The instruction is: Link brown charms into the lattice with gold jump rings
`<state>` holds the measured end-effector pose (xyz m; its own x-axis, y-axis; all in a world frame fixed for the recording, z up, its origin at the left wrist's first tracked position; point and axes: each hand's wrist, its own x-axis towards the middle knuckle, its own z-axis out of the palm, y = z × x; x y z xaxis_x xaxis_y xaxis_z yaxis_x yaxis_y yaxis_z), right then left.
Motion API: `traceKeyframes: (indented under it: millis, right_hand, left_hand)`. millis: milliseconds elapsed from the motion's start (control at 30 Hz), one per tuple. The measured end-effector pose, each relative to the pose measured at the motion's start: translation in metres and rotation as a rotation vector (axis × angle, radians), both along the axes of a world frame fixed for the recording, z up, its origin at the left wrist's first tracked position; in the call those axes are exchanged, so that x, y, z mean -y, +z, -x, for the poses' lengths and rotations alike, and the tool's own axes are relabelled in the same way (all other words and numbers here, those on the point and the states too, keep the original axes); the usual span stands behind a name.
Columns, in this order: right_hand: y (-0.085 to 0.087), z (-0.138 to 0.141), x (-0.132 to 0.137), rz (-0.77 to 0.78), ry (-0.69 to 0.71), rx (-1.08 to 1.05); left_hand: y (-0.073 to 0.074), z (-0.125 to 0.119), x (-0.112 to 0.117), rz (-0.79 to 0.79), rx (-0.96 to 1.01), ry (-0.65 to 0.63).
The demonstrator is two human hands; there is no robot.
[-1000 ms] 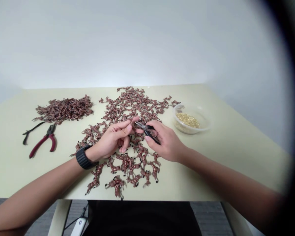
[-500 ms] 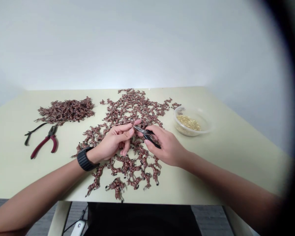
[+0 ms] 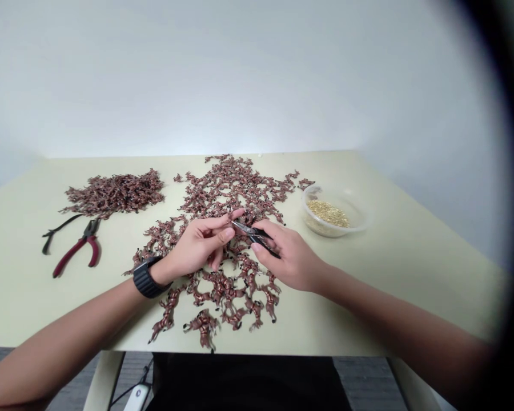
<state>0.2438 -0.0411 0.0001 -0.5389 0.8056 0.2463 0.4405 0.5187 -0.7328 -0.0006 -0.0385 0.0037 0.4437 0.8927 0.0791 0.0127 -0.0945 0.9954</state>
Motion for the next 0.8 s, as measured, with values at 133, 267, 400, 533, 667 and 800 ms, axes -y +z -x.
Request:
traceKeyframes:
  millis: [133, 267, 400, 533, 667, 800]
  right_hand:
    - [0.004, 0.001, 0.004, 0.273, 0.081, -0.112]
    - [0.006, 0.001, 0.005, 0.543, 0.113, -0.201]
    - [0.006, 0.001, 0.005, 0.885, 0.131, -0.274]
    - [0.006, 0.002, 0.004, 0.621, 0.067, -0.208]
    - [0.004, 0.0, 0.002, 0.095, -0.061, -0.062]
    - [0.002, -0.003, -0.001, -0.162, -0.075, 0.035]
  left_hand:
    - [-0.008, 0.006, -0.007, -0.487, -0.197, 0.122]
    - [-0.008, 0.023, -0.019, -1.106, -0.476, 0.124]
    - [0.0, 0.036, -0.024, -1.288, -0.781, 0.108]
    - [-0.001, 0.026, -0.019, -0.992, -0.573, 0.132]
    - [-0.002, 0.006, -0.009, -0.231, -0.184, 0.022]
    - [-0.001, -0.001, -0.003, 0.099, 0.06, -0.097]
